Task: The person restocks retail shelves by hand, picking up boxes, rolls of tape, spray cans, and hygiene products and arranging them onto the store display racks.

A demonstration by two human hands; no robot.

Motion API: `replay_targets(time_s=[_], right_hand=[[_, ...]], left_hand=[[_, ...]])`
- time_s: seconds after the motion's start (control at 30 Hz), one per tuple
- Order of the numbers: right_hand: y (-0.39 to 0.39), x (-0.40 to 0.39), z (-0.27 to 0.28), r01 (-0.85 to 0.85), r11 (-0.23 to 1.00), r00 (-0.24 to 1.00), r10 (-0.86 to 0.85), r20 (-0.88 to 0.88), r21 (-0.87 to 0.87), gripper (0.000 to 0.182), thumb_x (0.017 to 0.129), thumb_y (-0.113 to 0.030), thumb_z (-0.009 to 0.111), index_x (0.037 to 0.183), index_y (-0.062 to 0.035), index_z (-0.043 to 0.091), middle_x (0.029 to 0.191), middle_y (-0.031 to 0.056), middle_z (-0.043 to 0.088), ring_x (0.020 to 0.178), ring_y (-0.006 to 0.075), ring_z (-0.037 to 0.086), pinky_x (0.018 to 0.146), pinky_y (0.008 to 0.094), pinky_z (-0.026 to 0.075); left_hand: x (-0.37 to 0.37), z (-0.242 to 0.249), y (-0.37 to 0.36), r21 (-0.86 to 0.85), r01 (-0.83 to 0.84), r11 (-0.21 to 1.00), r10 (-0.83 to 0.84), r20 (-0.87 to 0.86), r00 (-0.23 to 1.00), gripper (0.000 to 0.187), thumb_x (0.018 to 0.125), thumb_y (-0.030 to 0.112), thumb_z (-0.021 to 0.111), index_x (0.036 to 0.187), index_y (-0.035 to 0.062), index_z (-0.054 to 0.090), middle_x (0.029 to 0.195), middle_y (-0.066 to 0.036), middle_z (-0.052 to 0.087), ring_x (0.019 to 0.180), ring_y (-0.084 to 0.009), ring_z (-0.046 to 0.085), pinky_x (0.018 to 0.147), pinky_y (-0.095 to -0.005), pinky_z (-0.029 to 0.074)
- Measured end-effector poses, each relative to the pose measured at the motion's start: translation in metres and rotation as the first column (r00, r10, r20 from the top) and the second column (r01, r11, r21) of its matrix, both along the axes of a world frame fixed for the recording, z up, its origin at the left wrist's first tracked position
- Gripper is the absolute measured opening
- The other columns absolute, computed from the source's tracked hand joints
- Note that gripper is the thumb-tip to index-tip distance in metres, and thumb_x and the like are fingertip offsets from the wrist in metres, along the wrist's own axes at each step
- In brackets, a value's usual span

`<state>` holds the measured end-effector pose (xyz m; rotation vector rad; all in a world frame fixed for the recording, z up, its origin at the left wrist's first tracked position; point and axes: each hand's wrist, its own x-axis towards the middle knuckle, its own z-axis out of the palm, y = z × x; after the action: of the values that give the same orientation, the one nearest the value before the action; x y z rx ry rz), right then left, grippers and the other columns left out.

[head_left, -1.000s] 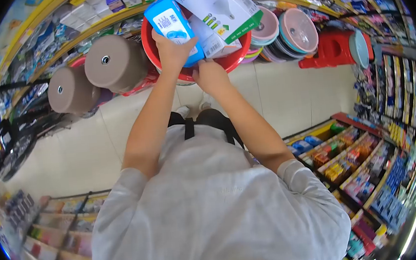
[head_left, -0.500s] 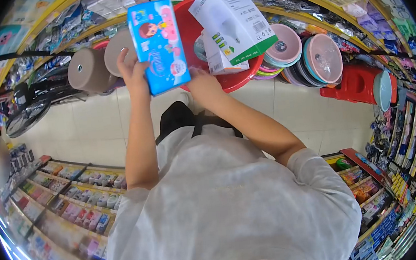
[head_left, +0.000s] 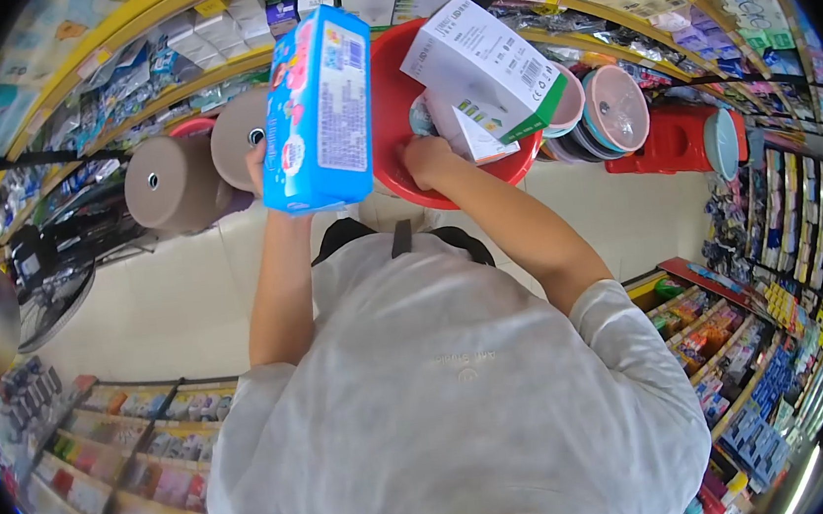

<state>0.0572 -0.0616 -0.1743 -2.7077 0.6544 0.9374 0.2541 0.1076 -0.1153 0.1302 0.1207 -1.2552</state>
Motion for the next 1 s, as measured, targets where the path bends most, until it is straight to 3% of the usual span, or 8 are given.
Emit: replay_targets(time_s=[0.2, 0.33, 0.43, 0.53, 0.67, 0.77, 0.9, 1.0], right_hand=[[-0.004, 0.020, 0.077, 0.335, 0.925, 0.899, -0.371, 0.232, 0.179, 0.048, 0.082, -0.018, 0.071, 0.127, -0.0063, 0.060, 0.124, 0.0189, 0.064, 0.110, 0.0324, 0.066, 0.092, 0.0427, 0.054], [-0.004, -0.007, 0.112, 0.405, 0.680, 0.460, -0.729, 0.507, 0.611, 0.055, 0.081, -0.017, 0.069, 0.133, -0.0040, 0.056, 0.122, 0.0191, 0.064, 0.103, 0.0293, 0.067, 0.085, 0.0411, 0.054], [0.021, -0.038, 0.197, 0.071, 0.245, 0.121, -0.964, 0.235, 0.967, 0.075, 0.080, -0.030, 0.069, 0.146, -0.0032, 0.045, 0.127, 0.0213, 0.060, 0.093, 0.0289, 0.067, 0.082, 0.0358, 0.054], [0.052, -0.049, 0.249, -0.585, 0.098, -0.053, -0.995, 0.083, 0.805, 0.080, 0.082, -0.035, 0.066, 0.150, -0.0020, 0.039, 0.128, 0.0272, 0.058, 0.091, 0.0319, 0.067, 0.079, 0.0372, 0.056], [0.075, -0.069, 0.267, -0.495, 0.072, -0.226, -0.973, -0.048, 0.866, 0.076, 0.088, -0.037, 0.060, 0.150, -0.0008, 0.036, 0.129, 0.0296, 0.058, 0.094, 0.0348, 0.068, 0.079, 0.0437, 0.058], [0.076, -0.107, 0.198, -0.558, -0.184, -0.307, -0.860, -0.407, 0.809, 0.067, 0.091, -0.039, 0.056, 0.147, -0.0048, 0.043, 0.133, 0.0236, 0.058, 0.097, 0.0312, 0.067, 0.086, 0.0441, 0.055], [0.125, -0.154, 0.094, -0.577, -0.329, -0.667, -0.337, -0.664, 0.747, 0.053, 0.096, -0.049, 0.047, 0.128, -0.0075, 0.054, 0.120, 0.0172, 0.064, 0.098, 0.0299, 0.065, 0.080, 0.0430, 0.054], [0.149, -0.183, 0.067, -0.754, -0.340, -0.593, -0.015, -0.805, 0.562, 0.060, 0.098, -0.058, 0.041, 0.124, -0.0055, 0.055, 0.116, 0.0162, 0.064, 0.099, 0.0325, 0.064, 0.080, 0.0443, 0.054]], left_hand=[[0.037, -0.014, -0.002, 0.050, 0.230, 0.972, -0.236, 0.243, 0.941, 0.078, 0.075, 0.024, 0.060, 0.146, -0.0020, 0.042, 0.141, -0.020, 0.057, 0.124, -0.0356, 0.060, 0.109, -0.0482, 0.046], [0.061, -0.034, 0.001, 0.014, 0.356, 0.934, -0.352, 0.180, 0.918, 0.078, 0.074, 0.022, 0.061, 0.145, -0.0039, 0.043, 0.139, -0.021, 0.058, 0.124, -0.0361, 0.060, 0.109, -0.0475, 0.046], [0.063, -0.056, 0.000, 0.026, 0.379, 0.925, -0.379, 0.140, 0.915, 0.080, 0.082, 0.036, 0.062, 0.149, -0.0018, 0.039, 0.142, -0.022, 0.055, 0.126, -0.0375, 0.058, 0.110, -0.0498, 0.045], [0.039, -0.034, -0.017, -0.038, 0.375, 0.926, -0.371, 0.090, 0.924, 0.085, 0.088, 0.050, 0.058, 0.153, 0.0003, 0.034, 0.145, -0.022, 0.052, 0.128, -0.0394, 0.056, 0.107, -0.0540, 0.046], [0.007, 0.003, -0.051, -0.220, 0.567, 0.794, -0.593, -0.074, 0.802, 0.080, 0.093, 0.054, 0.059, 0.155, 0.0083, 0.035, 0.146, -0.017, 0.049, 0.115, -0.0417, 0.060, 0.093, -0.0547, 0.053], [-0.016, 0.056, -0.062, -0.423, 0.628, 0.653, -0.745, -0.209, 0.634, 0.066, 0.097, 0.045, 0.059, 0.151, 0.0098, 0.043, 0.137, -0.015, 0.054, 0.106, -0.0388, 0.060, 0.086, -0.0514, 0.050], [-0.032, 0.092, -0.047, -0.421, 0.699, 0.578, -0.803, -0.139, 0.580, 0.065, 0.097, 0.042, 0.062, 0.152, 0.0167, 0.039, 0.123, -0.010, 0.054, 0.086, -0.0258, 0.054, 0.075, -0.0398, 0.043], [-0.047, 0.071, -0.055, -0.495, 0.748, 0.442, -0.846, 0.048, 0.531, 0.067, 0.096, 0.047, 0.062, 0.150, 0.0152, 0.040, 0.118, -0.010, 0.054, 0.082, -0.0243, 0.052, 0.073, -0.0394, 0.042]])
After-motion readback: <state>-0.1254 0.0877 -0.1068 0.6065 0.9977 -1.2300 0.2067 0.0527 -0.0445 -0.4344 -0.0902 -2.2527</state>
